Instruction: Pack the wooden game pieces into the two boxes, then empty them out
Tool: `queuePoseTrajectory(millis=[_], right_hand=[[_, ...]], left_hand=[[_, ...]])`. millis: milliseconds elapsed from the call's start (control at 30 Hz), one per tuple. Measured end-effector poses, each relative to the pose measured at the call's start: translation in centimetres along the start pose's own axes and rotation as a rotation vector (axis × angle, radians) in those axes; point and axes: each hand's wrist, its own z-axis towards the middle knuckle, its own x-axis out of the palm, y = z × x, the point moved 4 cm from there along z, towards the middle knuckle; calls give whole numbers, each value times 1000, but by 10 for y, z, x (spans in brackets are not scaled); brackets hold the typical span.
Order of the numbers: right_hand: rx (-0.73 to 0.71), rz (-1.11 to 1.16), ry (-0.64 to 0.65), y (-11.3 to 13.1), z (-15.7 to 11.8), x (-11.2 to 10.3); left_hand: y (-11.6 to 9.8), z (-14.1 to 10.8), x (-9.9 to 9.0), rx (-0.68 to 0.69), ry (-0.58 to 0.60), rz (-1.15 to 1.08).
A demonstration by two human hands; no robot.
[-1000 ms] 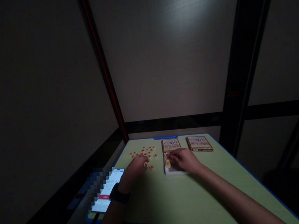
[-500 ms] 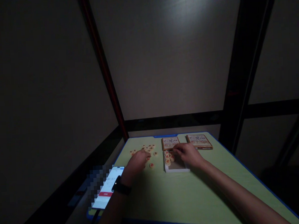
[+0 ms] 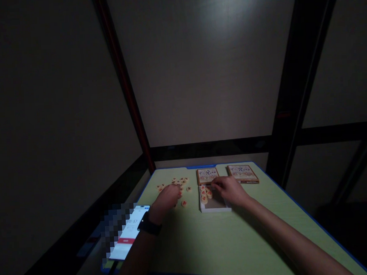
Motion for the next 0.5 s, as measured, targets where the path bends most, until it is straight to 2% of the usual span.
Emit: queuePoseTrajectory(millis=[100, 233, 500], right_hand=[[-8, 4, 1, 0, 0, 1], [-21, 13, 2, 0, 0, 2], [-11, -1, 3, -3, 1, 3]], left_hand=[[-6, -6, -4, -8, 8, -37], [-14, -10, 1, 29, 49, -26], [-12, -12, 10, 46, 16, -74]])
